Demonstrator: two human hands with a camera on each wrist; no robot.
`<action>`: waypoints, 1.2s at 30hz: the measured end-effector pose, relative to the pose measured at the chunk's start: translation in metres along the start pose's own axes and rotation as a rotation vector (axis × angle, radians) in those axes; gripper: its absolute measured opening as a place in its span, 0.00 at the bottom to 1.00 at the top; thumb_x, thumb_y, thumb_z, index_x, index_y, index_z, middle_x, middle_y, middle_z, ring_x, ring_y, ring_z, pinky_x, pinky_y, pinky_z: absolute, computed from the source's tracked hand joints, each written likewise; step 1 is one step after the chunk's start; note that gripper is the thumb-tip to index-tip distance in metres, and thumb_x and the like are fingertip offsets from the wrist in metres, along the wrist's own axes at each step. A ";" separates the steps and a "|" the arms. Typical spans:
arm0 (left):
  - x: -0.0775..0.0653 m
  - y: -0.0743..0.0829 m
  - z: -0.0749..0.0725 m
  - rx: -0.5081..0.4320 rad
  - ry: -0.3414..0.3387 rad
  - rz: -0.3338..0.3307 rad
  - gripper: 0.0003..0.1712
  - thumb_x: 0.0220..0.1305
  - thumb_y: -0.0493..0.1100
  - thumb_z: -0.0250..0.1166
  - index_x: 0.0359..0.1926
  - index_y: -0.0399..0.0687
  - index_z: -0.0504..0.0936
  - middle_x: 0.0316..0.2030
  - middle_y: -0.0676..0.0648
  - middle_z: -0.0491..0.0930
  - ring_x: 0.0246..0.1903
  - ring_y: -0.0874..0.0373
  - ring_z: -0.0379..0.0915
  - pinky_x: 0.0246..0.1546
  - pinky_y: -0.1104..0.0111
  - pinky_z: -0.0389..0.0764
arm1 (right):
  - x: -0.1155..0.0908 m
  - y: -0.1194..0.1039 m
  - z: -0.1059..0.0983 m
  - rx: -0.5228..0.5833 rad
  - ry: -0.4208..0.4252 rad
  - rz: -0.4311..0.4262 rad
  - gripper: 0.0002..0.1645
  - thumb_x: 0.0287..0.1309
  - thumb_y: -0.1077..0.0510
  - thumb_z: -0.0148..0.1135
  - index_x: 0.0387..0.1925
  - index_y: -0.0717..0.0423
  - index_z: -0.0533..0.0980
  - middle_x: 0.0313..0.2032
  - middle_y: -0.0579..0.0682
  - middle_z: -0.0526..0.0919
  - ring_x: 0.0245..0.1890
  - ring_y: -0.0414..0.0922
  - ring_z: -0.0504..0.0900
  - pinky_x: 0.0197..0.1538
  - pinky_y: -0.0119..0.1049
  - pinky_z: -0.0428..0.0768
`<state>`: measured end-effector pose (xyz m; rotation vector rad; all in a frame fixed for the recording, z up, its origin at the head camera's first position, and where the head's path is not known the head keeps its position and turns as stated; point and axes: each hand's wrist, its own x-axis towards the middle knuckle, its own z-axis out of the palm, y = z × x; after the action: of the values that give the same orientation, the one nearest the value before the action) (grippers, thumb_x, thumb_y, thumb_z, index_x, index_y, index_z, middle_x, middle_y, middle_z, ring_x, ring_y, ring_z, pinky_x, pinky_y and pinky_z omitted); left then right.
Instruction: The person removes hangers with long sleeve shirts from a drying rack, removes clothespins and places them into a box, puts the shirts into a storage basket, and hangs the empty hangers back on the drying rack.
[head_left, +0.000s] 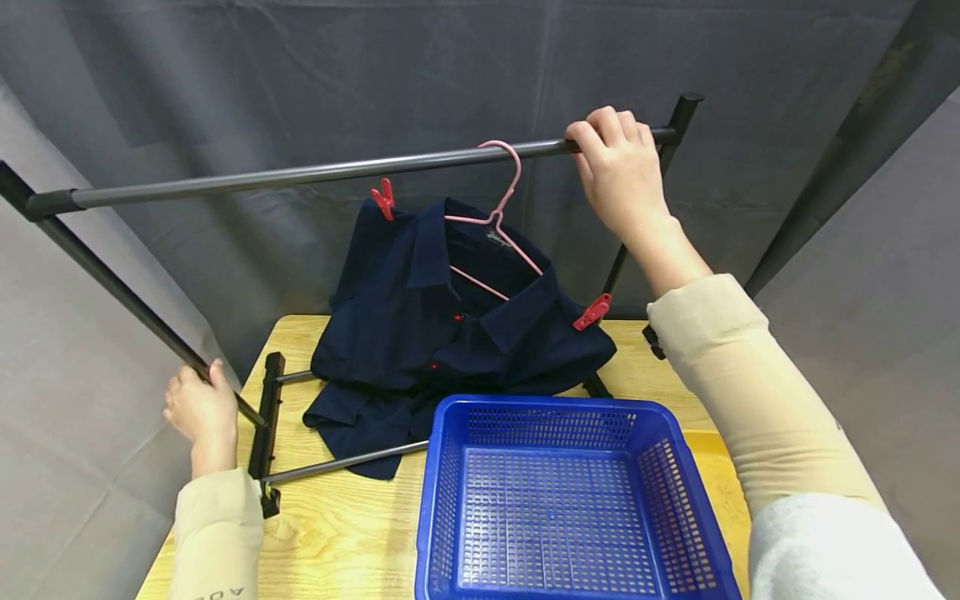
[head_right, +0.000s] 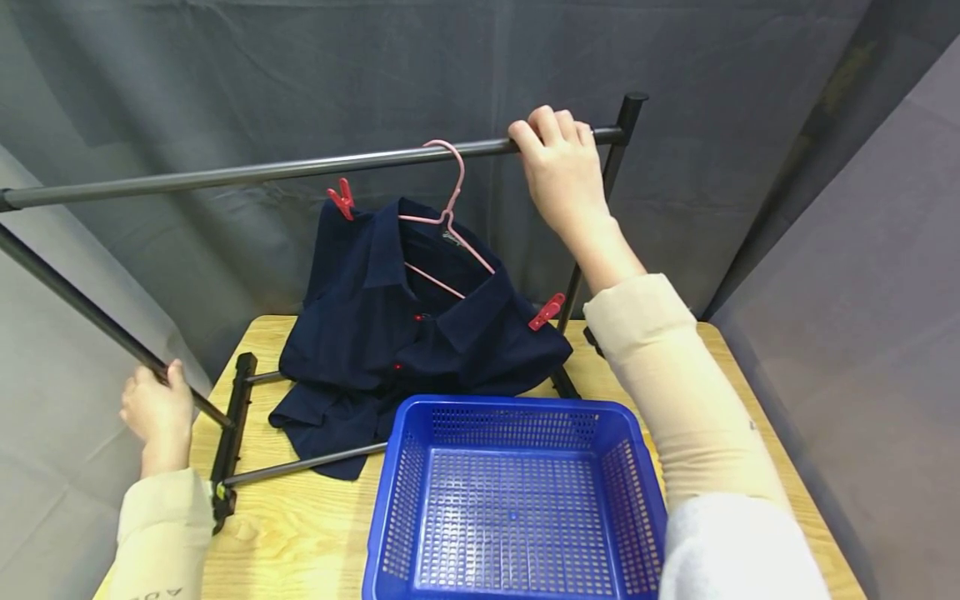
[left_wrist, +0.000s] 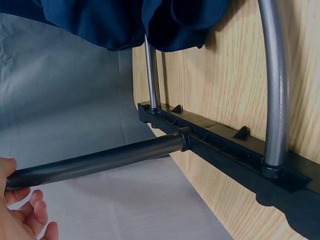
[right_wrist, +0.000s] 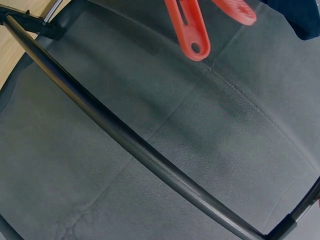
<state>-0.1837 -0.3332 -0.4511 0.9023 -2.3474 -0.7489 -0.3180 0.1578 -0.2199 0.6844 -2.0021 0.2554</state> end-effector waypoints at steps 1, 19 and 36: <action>0.000 0.000 0.000 0.000 0.001 0.001 0.31 0.69 0.53 0.44 0.53 0.25 0.65 0.51 0.25 0.66 0.54 0.31 0.58 0.53 0.43 0.54 | 0.000 0.000 0.000 0.000 -0.002 0.002 0.07 0.62 0.64 0.50 0.41 0.59 0.73 0.39 0.58 0.72 0.40 0.56 0.69 0.43 0.50 0.67; 0.004 0.010 0.007 0.005 0.011 0.027 0.29 0.68 0.53 0.46 0.50 0.26 0.66 0.47 0.24 0.68 0.51 0.29 0.61 0.49 0.42 0.57 | -0.003 0.005 -0.002 -0.021 0.004 0.011 0.06 0.61 0.65 0.51 0.40 0.58 0.72 0.39 0.58 0.71 0.40 0.57 0.68 0.42 0.51 0.65; 0.011 0.018 0.015 0.027 -0.035 0.033 0.29 0.68 0.52 0.45 0.53 0.27 0.64 0.49 0.24 0.67 0.52 0.29 0.61 0.50 0.42 0.58 | -0.007 0.011 -0.005 -0.034 0.012 0.025 0.07 0.61 0.64 0.51 0.40 0.59 0.72 0.39 0.59 0.71 0.40 0.58 0.68 0.41 0.51 0.65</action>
<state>-0.2080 -0.3254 -0.4478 0.8662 -2.4023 -0.7266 -0.3178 0.1713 -0.2223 0.6356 -2.0002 0.2388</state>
